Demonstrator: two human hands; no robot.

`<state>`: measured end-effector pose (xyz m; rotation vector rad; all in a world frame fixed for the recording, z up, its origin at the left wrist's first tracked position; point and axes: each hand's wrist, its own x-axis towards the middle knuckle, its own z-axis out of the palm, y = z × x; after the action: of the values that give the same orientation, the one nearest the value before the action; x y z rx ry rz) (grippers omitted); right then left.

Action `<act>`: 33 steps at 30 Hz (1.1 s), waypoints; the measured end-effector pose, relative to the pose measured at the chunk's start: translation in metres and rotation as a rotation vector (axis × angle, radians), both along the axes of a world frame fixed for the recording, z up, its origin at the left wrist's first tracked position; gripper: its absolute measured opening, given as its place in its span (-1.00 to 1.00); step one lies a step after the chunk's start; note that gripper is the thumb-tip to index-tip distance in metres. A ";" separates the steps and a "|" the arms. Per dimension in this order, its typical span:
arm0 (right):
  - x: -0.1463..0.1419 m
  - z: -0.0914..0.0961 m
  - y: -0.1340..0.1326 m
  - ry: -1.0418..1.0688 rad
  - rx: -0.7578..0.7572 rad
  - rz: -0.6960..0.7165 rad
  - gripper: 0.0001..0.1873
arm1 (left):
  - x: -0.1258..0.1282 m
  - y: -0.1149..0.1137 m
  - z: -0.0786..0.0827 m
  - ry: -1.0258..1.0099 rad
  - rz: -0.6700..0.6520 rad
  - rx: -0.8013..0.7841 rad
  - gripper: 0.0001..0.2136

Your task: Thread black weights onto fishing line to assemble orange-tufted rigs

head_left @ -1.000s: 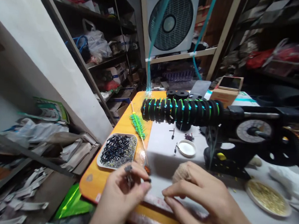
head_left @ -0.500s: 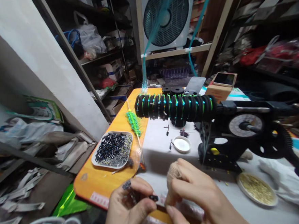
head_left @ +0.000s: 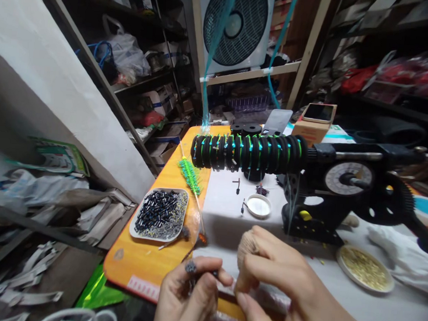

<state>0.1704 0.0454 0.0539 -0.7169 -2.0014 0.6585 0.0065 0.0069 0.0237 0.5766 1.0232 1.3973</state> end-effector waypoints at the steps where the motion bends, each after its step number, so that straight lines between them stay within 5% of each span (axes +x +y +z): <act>1: 0.000 0.000 0.000 0.008 0.007 0.005 -0.77 | 0.000 0.000 -0.001 -0.023 -0.003 0.007 -0.72; 26: 0.000 0.004 -0.003 -0.071 -0.085 -0.017 -0.77 | -0.002 0.001 -0.009 -0.116 -0.157 0.087 -0.78; 33: 0.006 -0.002 0.009 -0.027 -0.101 0.102 -0.82 | -0.003 0.001 -0.007 0.110 0.010 0.131 -0.74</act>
<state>0.1761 0.0540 0.0520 -0.6900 -2.0515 0.8186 0.0035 0.0076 0.0165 0.7530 1.0281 1.4615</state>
